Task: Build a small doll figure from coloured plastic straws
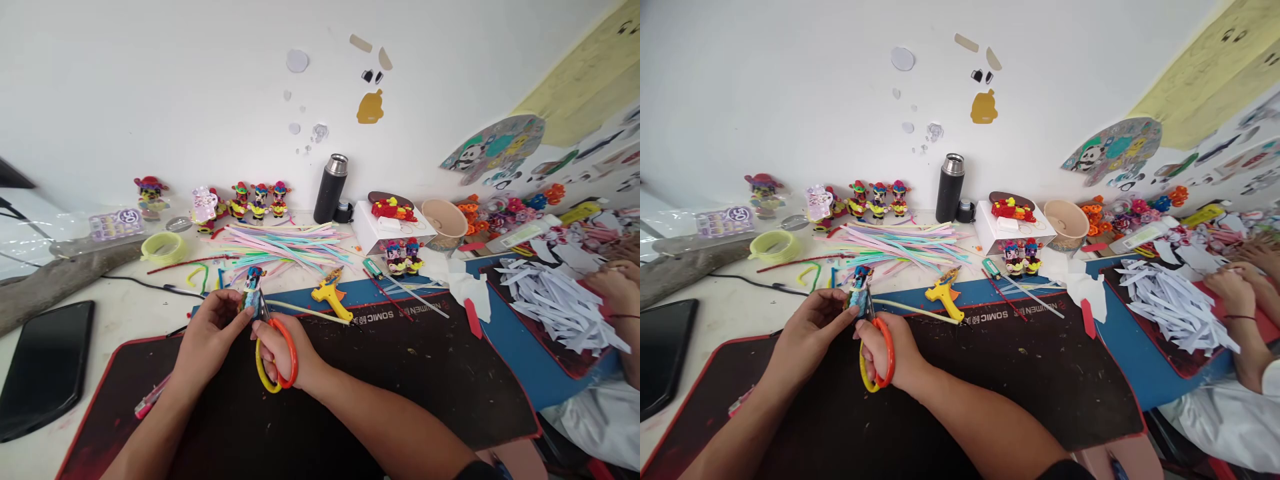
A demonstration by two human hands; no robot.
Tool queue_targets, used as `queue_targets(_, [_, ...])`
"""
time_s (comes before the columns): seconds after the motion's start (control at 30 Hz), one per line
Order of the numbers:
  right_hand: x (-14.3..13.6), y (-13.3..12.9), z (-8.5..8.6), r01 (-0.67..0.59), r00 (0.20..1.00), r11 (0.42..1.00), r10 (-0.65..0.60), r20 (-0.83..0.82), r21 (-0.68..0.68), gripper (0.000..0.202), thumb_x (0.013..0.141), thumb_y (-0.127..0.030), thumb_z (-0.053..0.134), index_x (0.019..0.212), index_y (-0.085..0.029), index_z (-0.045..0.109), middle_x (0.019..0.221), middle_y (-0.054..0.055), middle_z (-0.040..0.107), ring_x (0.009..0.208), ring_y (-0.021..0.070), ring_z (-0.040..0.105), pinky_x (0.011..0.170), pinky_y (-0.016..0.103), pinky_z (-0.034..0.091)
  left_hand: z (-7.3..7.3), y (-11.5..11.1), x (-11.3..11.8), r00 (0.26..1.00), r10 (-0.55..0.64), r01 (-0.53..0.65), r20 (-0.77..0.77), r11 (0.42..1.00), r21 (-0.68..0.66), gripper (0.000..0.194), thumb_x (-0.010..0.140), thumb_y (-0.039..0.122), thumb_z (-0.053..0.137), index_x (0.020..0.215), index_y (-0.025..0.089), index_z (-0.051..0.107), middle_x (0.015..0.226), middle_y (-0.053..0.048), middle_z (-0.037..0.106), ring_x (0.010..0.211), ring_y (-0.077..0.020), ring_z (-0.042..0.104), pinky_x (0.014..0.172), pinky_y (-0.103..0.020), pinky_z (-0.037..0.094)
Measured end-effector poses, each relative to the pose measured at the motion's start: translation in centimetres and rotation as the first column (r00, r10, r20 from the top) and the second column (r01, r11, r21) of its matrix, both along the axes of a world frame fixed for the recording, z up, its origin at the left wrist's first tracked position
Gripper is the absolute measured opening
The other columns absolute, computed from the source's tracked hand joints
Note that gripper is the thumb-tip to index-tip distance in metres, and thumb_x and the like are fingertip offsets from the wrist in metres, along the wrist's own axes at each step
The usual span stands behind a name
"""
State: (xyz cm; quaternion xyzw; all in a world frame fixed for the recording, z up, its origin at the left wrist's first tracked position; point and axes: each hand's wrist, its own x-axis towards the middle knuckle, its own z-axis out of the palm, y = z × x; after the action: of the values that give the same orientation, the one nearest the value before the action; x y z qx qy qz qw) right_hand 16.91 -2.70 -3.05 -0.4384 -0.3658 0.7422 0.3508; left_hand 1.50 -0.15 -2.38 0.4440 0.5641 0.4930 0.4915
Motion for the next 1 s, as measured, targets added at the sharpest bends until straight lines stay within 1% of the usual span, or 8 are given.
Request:
queue_targets(0.2, [0.1,0.0,0.1,0.003,0.999,1.000,-0.004,-0.032,-0.017,0.045,0.090,-0.064,0.068,0.087,-0.020,0.057,0.048,-0.012,0.044,0.029,0.0073,0.038,0.032,0.019,0.033,0.0,0.2,-0.1,0.996,0.050,-0.047,0.080,0.998,-0.029,0.043,0.065,0.048,0.096,0.089,0.024,0.069,0.088,0.000,0.064,0.087,-0.0205,0.062,0.077,-0.029,0.052])
queue_targets(0.37, [0.3,-0.1,0.1,0.012,1.000,1.000,-0.012,-0.022,0.017,0.052,0.090,-0.069,0.067,0.093,-0.018,0.062,0.051,-0.010,0.048,0.030,0.0073,0.040,0.034,0.019,0.033,0.2,0.2,-0.6,0.921,0.093,-0.061,0.377,0.994,-0.096,0.041,0.067,0.039,0.097,0.094,0.023,0.071,0.095,0.000,0.066,0.088,-0.0171,0.063,0.079,-0.026,0.054])
queue_targets(0.53, [0.8,-0.1,0.2,-0.074,0.996,0.996,0.072,0.051,0.049,0.062,0.086,-0.078,0.067,0.099,-0.017,0.064,0.052,-0.010,0.049,0.032,0.0077,0.042,0.035,0.019,0.034,0.9,0.2,-1.0,0.817,0.089,-0.012,0.569,0.990,-0.138,0.037,0.068,0.033,0.096,0.094,0.021,0.074,0.094,-0.001,0.070,0.077,-0.0176,0.067,0.073,-0.031,0.060])
queue_targets(0.67, [2.5,0.5,1.5,-0.228,0.952,0.969,0.202,0.231,0.092,0.059,0.087,-0.078,0.066,0.097,-0.021,0.061,0.054,-0.009,0.051,0.036,0.0099,0.046,0.037,0.021,0.035,1.6,0.1,-1.2,0.770,0.089,-0.021,0.632,0.993,-0.115,0.037,0.065,0.033,0.097,0.092,0.020,0.075,0.093,-0.002,0.072,0.076,-0.0183,0.067,0.073,-0.033,0.062])
queue_targets(0.77, [3.9,1.4,3.1,-0.432,0.803,0.875,0.262,0.535,0.220,0.046,0.094,-0.068,0.066,0.102,-0.022,0.066,0.062,-0.004,0.060,0.045,0.0130,0.055,0.047,0.024,0.038,2.0,0.0,-1.4,0.752,0.052,0.002,0.657,0.997,-0.081,0.036,0.066,0.034,0.095,0.093,0.020,0.075,0.089,-0.002,0.072,0.074,-0.0180,0.066,0.072,-0.033,0.062])
queue_targets(0.87, [4.5,2.0,4.5,-0.681,0.465,0.669,0.080,0.882,0.298,0.035,0.090,-0.054,0.077,0.102,-0.021,0.071,0.076,0.004,0.071,0.069,0.0228,0.067,0.061,0.030,0.042,2.2,-0.3,-1.4,0.739,0.003,0.043,0.674,0.998,-0.051,0.035,0.067,0.034,0.095,0.092,0.021,0.074,0.083,-0.002,0.071,0.069,-0.0171,0.065,0.067,-0.031,0.060])
queue_targets(0.93, [4.3,2.1,5.3,-0.806,0.284,0.540,-0.003,0.959,0.241,0.031,0.091,-0.043,0.076,0.111,-0.019,0.073,0.089,0.010,0.076,0.082,0.0287,0.071,0.068,0.033,0.044,2.2,-0.4,-1.4,0.735,-0.007,0.054,0.678,0.997,-0.048,0.036,0.066,0.034,0.095,0.092,0.021,0.074,0.084,-0.002,0.071,0.068,-0.0167,0.065,0.067,-0.031,0.060])
queue_targets(1.0, [4.0,2.0,5.9,-0.857,0.240,0.466,-0.017,0.971,0.220,0.030,0.094,-0.039,0.074,0.115,-0.018,0.074,0.097,0.013,0.078,0.088,0.0313,0.073,0.071,0.035,0.046,2.1,-0.4,-1.4,0.731,0.001,0.050,0.683,0.997,-0.055,0.037,0.065,0.033,0.096,0.093,0.022,0.075,0.085,-0.002,0.072,0.069,-0.0170,0.066,0.069,-0.031,0.060])
